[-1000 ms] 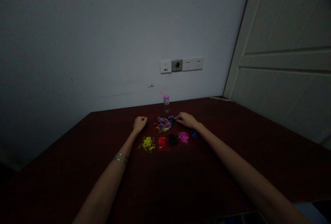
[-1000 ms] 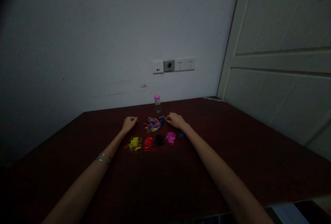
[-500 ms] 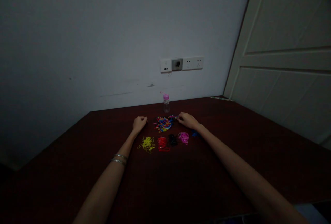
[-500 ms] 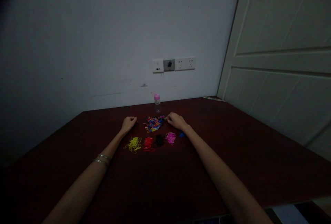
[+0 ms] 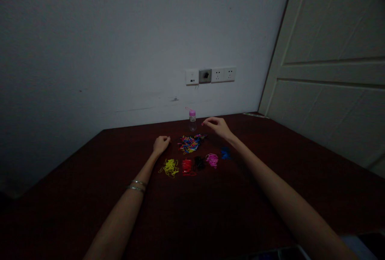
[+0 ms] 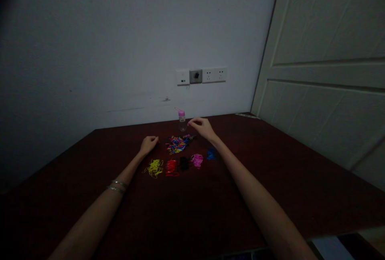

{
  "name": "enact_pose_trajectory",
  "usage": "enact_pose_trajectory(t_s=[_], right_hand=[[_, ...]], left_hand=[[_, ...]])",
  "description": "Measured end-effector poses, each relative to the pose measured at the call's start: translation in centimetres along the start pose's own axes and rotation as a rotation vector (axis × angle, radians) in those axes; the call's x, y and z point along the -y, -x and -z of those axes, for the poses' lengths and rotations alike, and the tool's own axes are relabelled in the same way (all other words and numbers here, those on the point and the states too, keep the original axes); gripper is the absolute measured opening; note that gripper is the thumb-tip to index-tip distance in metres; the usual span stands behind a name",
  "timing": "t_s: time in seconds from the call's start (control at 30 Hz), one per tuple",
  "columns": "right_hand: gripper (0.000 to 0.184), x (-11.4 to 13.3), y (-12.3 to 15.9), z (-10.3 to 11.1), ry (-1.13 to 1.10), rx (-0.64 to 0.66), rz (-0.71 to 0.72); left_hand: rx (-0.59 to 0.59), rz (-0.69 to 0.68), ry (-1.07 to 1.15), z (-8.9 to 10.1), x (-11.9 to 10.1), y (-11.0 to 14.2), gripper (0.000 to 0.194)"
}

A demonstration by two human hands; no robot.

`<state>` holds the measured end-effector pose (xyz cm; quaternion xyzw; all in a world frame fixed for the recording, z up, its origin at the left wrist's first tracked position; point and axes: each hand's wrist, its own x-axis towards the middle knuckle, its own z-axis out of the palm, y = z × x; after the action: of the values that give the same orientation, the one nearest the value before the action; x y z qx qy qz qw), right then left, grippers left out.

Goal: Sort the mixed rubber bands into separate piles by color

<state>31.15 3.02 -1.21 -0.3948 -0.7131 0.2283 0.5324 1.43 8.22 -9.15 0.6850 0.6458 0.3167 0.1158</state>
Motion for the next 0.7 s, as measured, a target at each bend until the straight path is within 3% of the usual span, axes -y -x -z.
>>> enact_pose_trajectory(t_s=[0.27, 0.53, 0.7], right_hand=[[0.03, 4.0, -0.4, 0.4, -0.139, -0.036, -0.05], [0.028, 5.0, -0.2, 0.6, -0.118, -0.015, -0.053], [0.028, 4.8, 0.4, 1.2, -0.04, 0.073, -0.018]], left_hand=[[0.0, -0.033, -0.022, -0.1, 0.2, 0.0, 0.035], [-0.006, -0.022, -0.032, -0.1, 0.1, 0.0, 0.035], [0.014, -0.009, -0.054, -0.2, 0.2, -0.1, 0.037]])
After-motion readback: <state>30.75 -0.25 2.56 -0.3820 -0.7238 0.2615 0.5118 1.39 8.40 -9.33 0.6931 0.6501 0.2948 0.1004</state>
